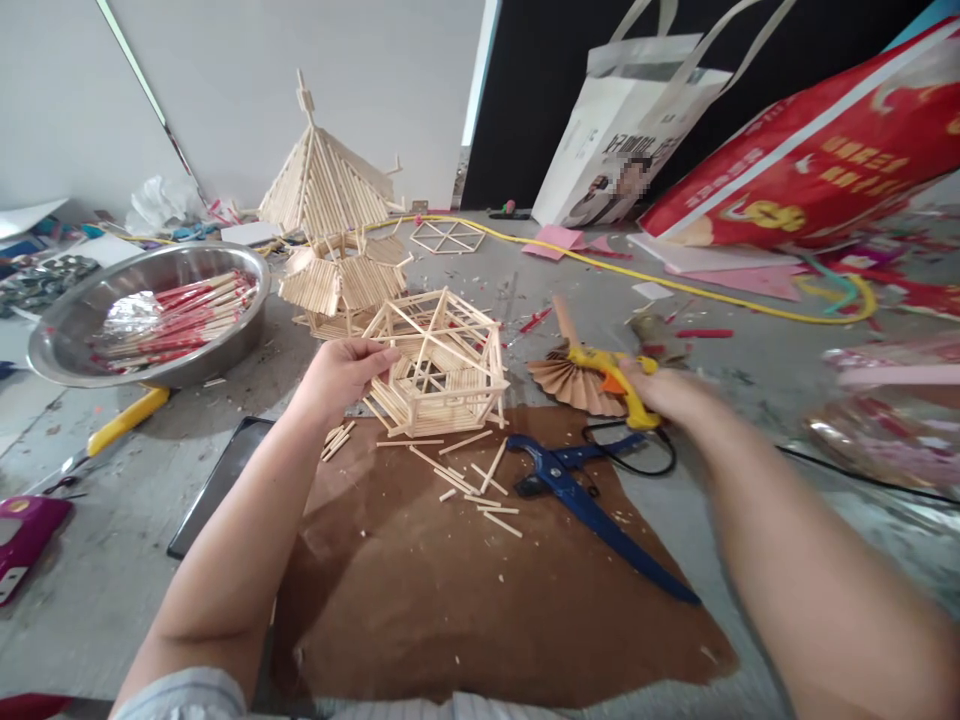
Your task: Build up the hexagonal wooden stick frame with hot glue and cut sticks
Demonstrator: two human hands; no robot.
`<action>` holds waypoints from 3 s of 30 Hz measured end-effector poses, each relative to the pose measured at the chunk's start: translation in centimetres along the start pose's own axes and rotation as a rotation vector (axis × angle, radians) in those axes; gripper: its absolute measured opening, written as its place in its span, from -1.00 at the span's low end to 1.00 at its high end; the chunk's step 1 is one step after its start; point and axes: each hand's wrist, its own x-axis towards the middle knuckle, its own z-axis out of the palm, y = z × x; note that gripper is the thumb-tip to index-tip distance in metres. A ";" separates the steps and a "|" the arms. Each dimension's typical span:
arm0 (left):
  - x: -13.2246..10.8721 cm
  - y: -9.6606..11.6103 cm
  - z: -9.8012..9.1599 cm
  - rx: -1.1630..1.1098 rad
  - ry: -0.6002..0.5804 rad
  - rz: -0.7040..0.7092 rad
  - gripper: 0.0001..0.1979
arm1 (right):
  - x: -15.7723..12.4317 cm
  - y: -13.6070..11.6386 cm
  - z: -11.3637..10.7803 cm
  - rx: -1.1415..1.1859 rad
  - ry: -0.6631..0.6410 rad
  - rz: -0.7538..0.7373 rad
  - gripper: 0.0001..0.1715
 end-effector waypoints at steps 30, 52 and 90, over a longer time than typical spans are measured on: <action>-0.8 0.6 1.1 0.145 -0.044 0.094 -0.73 | -6.8 -21.5 1.9 0.769 -0.825 -0.658 -0.88; -0.3 0.4 -0.9 0.635 -0.333 0.245 -0.67 | -5.7 -20.4 2.6 0.831 -0.815 -0.328 -0.79; 0.0 0.0 -0.6 0.686 -0.326 0.296 -0.79 | -5.4 -19.3 3.6 0.479 -0.597 -0.839 -0.82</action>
